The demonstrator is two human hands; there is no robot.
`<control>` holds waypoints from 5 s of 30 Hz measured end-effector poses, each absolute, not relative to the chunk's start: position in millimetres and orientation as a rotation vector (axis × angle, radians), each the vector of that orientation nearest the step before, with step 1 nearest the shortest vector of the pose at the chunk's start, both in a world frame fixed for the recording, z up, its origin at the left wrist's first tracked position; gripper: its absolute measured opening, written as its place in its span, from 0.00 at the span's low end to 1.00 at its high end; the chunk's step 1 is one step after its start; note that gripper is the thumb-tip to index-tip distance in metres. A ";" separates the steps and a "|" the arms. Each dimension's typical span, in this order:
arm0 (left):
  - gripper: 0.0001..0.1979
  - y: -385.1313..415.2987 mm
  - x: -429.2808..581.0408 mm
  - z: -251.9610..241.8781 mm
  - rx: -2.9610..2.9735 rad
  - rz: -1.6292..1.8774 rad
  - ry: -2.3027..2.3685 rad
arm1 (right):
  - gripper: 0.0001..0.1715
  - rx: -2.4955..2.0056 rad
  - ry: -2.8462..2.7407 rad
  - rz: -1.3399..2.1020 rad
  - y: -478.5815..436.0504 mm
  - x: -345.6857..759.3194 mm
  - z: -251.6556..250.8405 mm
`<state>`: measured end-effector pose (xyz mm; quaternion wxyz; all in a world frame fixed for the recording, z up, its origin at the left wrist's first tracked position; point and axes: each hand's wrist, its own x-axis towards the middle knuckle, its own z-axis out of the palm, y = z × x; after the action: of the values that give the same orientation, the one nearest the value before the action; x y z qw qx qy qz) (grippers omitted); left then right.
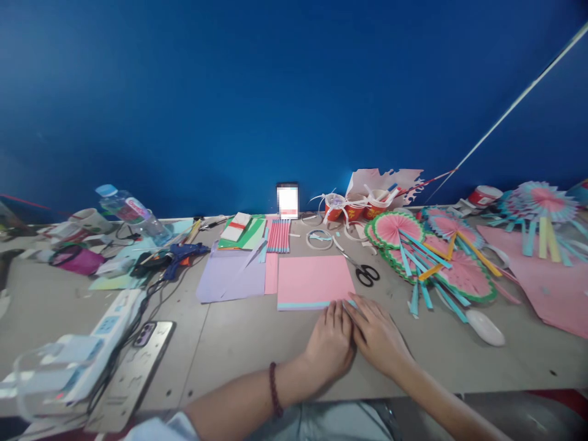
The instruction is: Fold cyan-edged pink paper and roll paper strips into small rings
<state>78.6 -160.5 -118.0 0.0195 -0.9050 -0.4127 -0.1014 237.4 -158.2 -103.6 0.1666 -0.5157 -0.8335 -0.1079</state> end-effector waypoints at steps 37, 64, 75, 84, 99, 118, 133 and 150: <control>0.10 -137.3 37.4 -64.6 -2.744 -0.189 -1.621 | 0.25 -1.484 -2.056 0.038 -157.2 243.2 -126.2; 0.15 -111.8 41.3 -104.5 -3.114 -1.342 -1.741 | 0.20 -1.352 -1.536 1.184 -125.1 212.7 -78.5; 0.03 -102.7 39.3 -97.6 -3.079 -1.577 -1.991 | 0.17 -1.425 -1.315 1.175 -107.2 234.5 -91.5; 0.07 -105.4 38.1 -103.6 -3.160 -1.258 -1.517 | 0.12 -1.513 -1.608 0.779 -107.7 243.2 -91.4; 0.08 -105.5 39.8 -112.6 -3.139 -1.212 -1.300 | 0.14 -1.398 -1.964 0.675 -64.4 240.1 -59.0; 0.10 -102.3 34.7 -112.2 -3.151 -1.283 -1.390 | 0.05 -1.354 -1.969 0.691 33.3 214.8 -90.9; 0.12 -102.3 33.5 -103.5 -3.147 -1.369 -1.510 | 0.19 -1.104 -1.179 1.168 41.9 229.2 -78.5; 0.26 -70.7 -10.1 -70.3 -2.150 -2.136 -1.517 | 0.12 -0.976 -2.157 0.643 -43.5 185.2 -10.6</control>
<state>-10.1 -70.7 -70.3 -0.1232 -0.6295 -0.4443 -0.6254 185.2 -43.5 -10.6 0.3372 -0.3745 -0.8278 0.2466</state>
